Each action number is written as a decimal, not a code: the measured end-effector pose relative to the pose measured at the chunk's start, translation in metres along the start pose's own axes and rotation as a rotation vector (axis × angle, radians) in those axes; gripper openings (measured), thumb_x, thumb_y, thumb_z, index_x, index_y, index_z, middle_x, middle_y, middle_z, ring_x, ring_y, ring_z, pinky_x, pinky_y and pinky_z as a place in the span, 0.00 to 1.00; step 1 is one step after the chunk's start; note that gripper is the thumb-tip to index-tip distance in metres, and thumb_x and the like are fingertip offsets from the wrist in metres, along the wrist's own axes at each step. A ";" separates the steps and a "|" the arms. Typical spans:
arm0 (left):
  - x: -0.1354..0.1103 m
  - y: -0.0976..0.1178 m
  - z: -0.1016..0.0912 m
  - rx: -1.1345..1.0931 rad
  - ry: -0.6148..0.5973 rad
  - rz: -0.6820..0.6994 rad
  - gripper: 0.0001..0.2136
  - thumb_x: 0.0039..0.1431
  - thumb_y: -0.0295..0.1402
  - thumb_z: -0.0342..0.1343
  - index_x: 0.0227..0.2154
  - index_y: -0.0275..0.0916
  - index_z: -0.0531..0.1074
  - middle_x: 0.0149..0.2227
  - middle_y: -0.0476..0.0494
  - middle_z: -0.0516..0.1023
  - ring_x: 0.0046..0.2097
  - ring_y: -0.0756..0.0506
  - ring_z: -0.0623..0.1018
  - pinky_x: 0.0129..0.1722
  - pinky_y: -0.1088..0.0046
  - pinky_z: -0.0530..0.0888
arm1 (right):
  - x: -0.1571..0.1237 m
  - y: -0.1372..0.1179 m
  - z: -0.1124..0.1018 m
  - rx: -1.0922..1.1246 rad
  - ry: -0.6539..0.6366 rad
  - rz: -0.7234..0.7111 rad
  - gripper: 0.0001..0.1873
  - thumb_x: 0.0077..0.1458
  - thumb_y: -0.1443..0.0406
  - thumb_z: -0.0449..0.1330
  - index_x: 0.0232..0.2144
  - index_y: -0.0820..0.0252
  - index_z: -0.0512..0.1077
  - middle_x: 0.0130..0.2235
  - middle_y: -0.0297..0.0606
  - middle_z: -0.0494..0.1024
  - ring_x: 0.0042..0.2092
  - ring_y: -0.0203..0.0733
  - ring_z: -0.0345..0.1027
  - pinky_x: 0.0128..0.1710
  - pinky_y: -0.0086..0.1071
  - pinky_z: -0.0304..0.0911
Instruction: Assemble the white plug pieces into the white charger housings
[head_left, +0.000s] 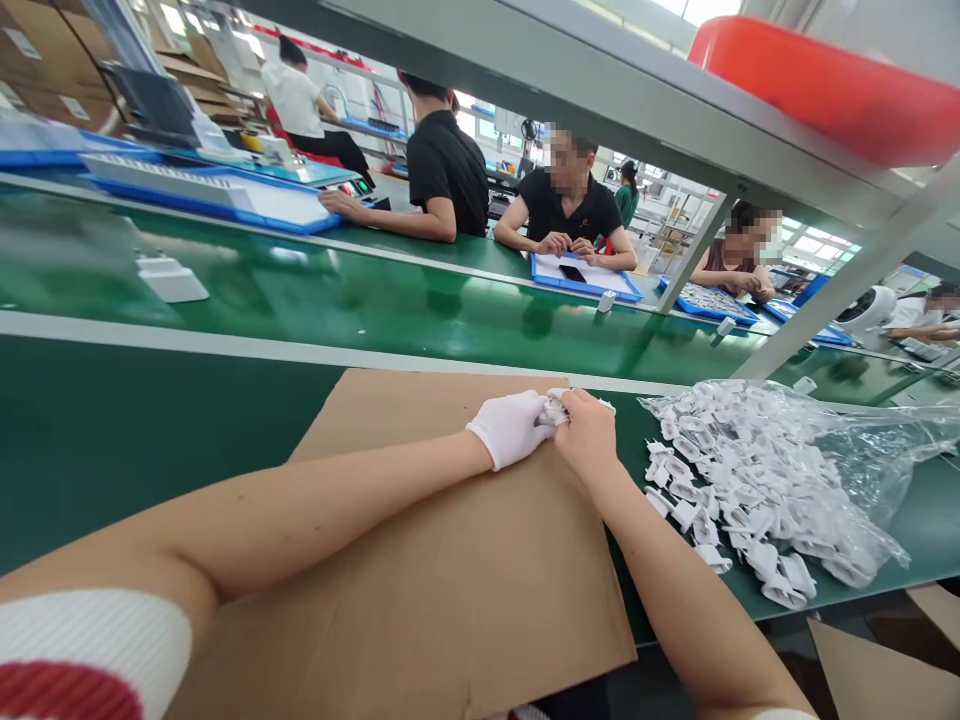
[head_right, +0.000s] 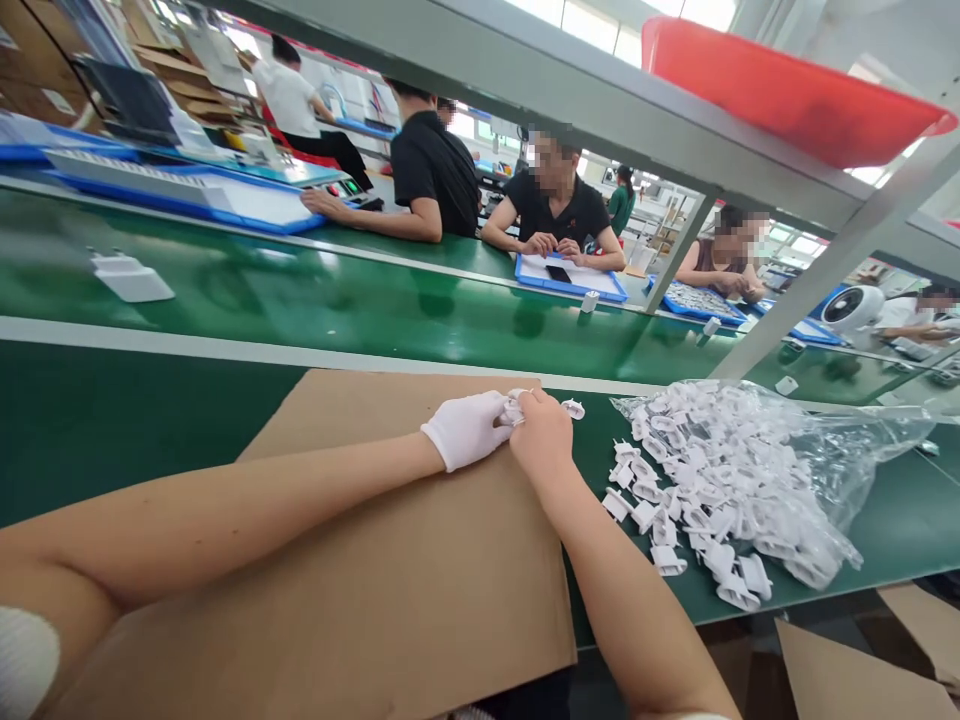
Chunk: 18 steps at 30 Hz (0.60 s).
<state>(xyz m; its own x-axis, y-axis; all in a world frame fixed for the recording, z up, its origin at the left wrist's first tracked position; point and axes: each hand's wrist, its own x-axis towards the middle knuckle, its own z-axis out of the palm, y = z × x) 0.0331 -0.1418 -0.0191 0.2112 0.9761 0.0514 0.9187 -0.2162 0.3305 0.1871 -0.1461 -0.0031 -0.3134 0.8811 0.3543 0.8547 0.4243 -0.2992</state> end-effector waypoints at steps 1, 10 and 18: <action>0.000 0.000 -0.001 0.013 0.005 0.012 0.15 0.68 0.47 0.52 0.44 0.43 0.77 0.44 0.39 0.80 0.49 0.36 0.81 0.45 0.62 0.75 | 0.000 0.000 -0.001 0.013 -0.007 0.009 0.22 0.48 0.78 0.53 0.42 0.56 0.78 0.38 0.38 0.77 0.39 0.45 0.70 0.38 0.31 0.59; 0.004 -0.006 0.004 0.013 0.036 0.067 0.16 0.65 0.49 0.52 0.38 0.42 0.76 0.43 0.38 0.81 0.47 0.36 0.82 0.45 0.63 0.76 | -0.003 0.011 0.017 0.315 0.061 0.065 0.23 0.56 0.73 0.56 0.52 0.57 0.78 0.46 0.40 0.81 0.48 0.46 0.73 0.50 0.36 0.66; 0.035 -0.038 0.009 -0.394 0.091 0.009 0.18 0.58 0.52 0.57 0.34 0.41 0.75 0.38 0.46 0.82 0.41 0.41 0.81 0.44 0.68 0.76 | -0.007 0.043 0.014 0.142 0.124 0.158 0.27 0.64 0.65 0.58 0.64 0.62 0.70 0.61 0.55 0.72 0.63 0.57 0.64 0.60 0.48 0.62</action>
<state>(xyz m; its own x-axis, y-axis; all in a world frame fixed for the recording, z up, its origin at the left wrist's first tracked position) 0.0086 -0.0998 -0.0382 0.1720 0.9760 0.1337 0.7146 -0.2170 0.6650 0.2198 -0.1310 -0.0302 -0.1199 0.9099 0.3971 0.8196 0.3164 -0.4776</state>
